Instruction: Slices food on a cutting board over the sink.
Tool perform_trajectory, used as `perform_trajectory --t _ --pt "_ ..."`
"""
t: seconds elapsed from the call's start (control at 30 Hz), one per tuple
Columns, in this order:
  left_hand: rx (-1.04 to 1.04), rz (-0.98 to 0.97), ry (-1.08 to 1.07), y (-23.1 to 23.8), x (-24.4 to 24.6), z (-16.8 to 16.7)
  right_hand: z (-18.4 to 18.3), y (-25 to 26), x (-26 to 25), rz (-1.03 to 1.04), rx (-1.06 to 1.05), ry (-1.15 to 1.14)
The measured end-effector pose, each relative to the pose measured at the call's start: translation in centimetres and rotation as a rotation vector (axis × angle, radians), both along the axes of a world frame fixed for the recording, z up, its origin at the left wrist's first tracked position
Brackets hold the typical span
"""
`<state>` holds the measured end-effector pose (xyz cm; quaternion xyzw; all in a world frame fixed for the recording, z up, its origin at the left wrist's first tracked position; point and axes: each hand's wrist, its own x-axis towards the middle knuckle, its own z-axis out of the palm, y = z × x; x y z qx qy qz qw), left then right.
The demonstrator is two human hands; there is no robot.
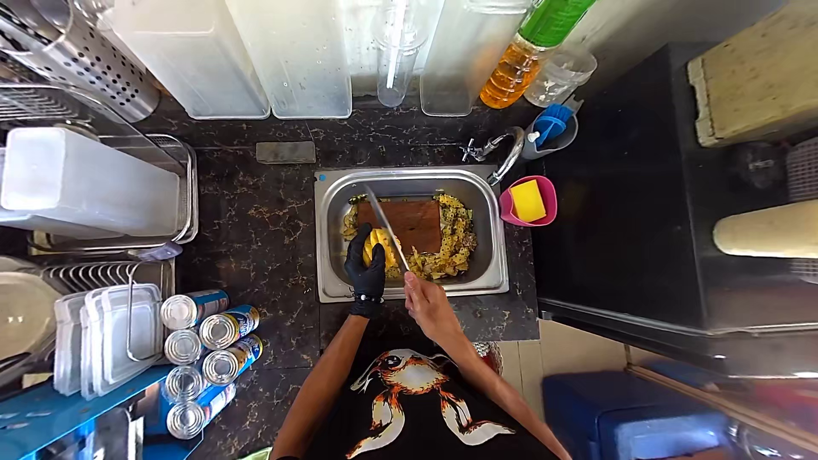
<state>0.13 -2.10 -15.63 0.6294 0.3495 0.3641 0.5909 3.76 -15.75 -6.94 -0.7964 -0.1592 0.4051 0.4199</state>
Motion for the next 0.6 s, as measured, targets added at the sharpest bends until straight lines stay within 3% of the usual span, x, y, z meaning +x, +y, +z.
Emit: perform_trajectory --t 0.17,0.6 --pt "-0.178 -0.056 -0.179 1.1 -0.1 0.9 1.7 -1.0 0.1 -0.024 0.118 0.208" --pt "-0.166 -0.18 -0.121 0.9 -0.7 1.3 0.1 -2.8 -1.4 -0.1 0.136 0.343"
